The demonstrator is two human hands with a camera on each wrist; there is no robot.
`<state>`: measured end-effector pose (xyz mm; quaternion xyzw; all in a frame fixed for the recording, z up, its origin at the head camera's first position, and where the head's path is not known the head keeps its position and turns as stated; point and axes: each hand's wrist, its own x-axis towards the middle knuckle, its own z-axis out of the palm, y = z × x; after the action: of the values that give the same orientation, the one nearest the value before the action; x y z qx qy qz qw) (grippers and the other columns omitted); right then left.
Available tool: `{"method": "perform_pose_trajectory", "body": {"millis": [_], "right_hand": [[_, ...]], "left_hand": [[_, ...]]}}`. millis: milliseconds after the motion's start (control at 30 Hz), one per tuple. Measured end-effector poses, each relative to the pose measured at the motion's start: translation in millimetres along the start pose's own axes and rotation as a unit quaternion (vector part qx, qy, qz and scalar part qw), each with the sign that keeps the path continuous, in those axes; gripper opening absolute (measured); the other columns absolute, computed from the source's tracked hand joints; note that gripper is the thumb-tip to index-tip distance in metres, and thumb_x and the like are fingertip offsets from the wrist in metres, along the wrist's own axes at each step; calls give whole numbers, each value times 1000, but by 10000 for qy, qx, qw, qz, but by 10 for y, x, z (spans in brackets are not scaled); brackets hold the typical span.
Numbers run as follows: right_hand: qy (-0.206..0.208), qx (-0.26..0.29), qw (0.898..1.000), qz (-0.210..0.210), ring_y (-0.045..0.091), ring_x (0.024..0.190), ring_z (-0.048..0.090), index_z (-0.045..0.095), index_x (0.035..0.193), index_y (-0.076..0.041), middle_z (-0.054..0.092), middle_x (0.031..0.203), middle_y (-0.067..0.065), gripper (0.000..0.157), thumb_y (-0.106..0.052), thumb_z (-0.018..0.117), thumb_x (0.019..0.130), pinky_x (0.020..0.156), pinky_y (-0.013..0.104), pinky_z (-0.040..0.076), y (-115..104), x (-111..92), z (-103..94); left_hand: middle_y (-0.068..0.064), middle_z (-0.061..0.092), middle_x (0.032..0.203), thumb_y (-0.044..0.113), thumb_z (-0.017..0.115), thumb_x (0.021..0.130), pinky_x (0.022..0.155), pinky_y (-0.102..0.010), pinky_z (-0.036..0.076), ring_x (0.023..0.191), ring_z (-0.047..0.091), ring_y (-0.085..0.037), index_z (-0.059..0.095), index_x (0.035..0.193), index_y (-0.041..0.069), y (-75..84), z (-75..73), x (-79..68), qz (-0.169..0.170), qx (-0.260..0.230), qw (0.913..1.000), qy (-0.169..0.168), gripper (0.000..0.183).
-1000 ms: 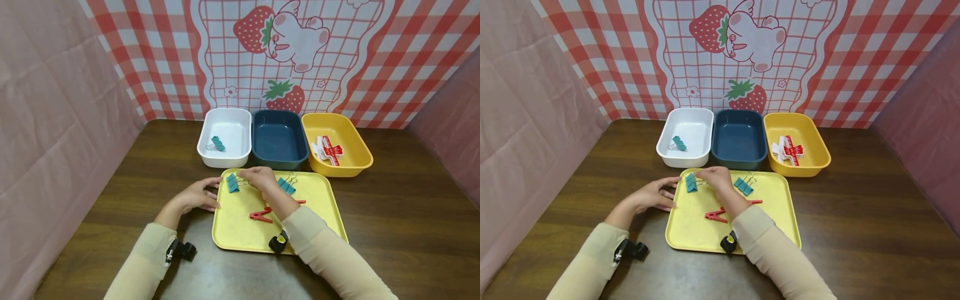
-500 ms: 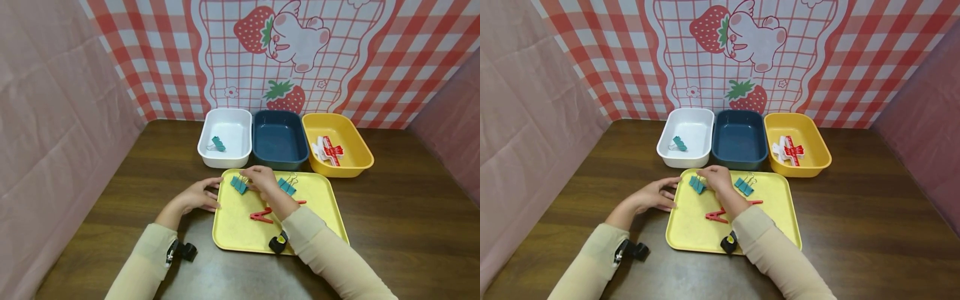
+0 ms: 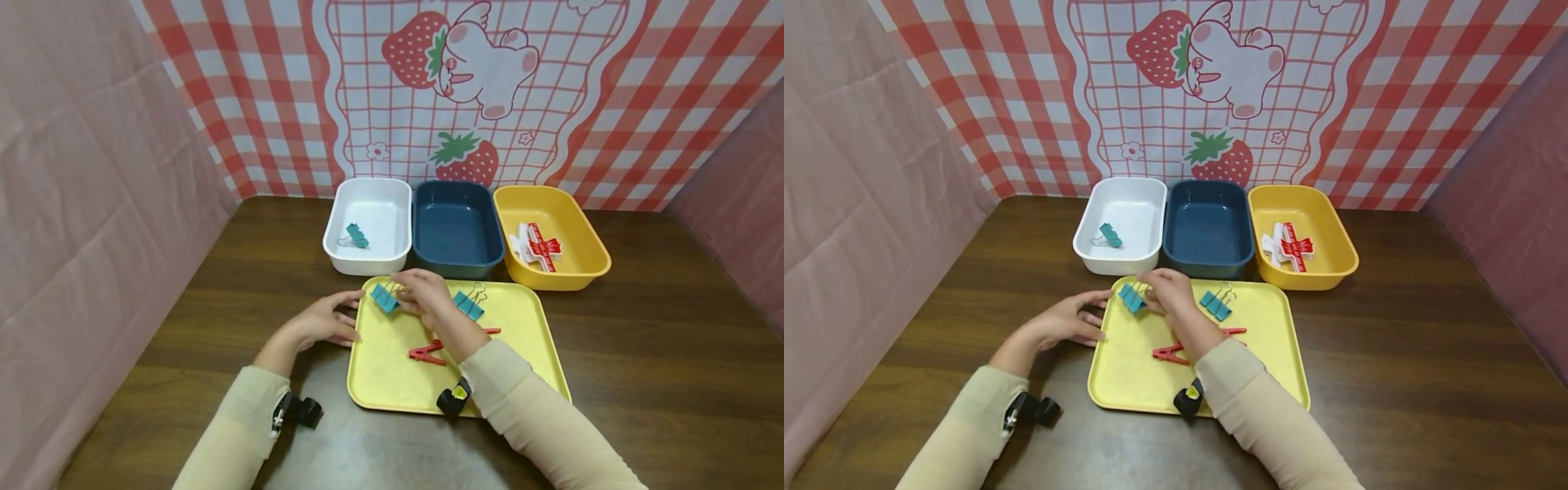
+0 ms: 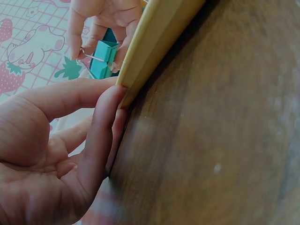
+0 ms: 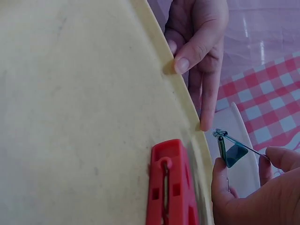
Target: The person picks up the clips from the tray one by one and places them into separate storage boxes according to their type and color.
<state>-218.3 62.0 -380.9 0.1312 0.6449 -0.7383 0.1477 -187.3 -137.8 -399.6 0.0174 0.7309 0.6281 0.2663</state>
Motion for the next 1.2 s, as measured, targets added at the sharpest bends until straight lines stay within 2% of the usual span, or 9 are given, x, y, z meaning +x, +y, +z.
{"method": "perform_pose_trajectory", "body": {"millis": [200,567,800,1033,1200], "right_hand": [[39,120,9999,-41,18,79,59,63,95,-3,59,99,9,11,-11,64,87,68,26,55,-58,-30,20],[-7,248,9995,-195,22,86,59,63,94,-3,60,95,7,10,-11,63,88,77,31,55,-148,-93,58],[-250,276,9988,-320,29,99,58,62,101,0,60,96,7,17,-12,63,89,80,31,55,-200,-119,72],[-396,217,9975,-536,23,88,58,63,99,1,58,95,7,16,-12,63,89,83,34,54,-268,-137,111],[-400,234,9973,-572,23,87,58,62,98,0,58,94,6,14,-12,63,89,82,33,54,-326,-141,138]], "left_hand": [[-20,35,131,-20,62,76,69,-37,58,91,58,-24,33,143,5,-4,0,0,45,-15,10000,-9,77],[-19,36,133,-19,63,76,70,-37,58,92,59,-24,33,143,6,-14,-4,8,16,-3,10000,-25,78],[-19,34,134,-19,64,76,71,-37,57,93,59,-24,32,144,5,-11,-9,4,32,-26,10000,-64,78],[-20,33,136,-17,64,77,71,-37,57,94,59,-24,32,144,5,-5,-10,0,19,11,10000,-94,77],[-20,34,136,-18,63,77,71,-38,57,93,59,-25,31,143,4,-1,-8,-7,49,24,9999,-97,77]]}}
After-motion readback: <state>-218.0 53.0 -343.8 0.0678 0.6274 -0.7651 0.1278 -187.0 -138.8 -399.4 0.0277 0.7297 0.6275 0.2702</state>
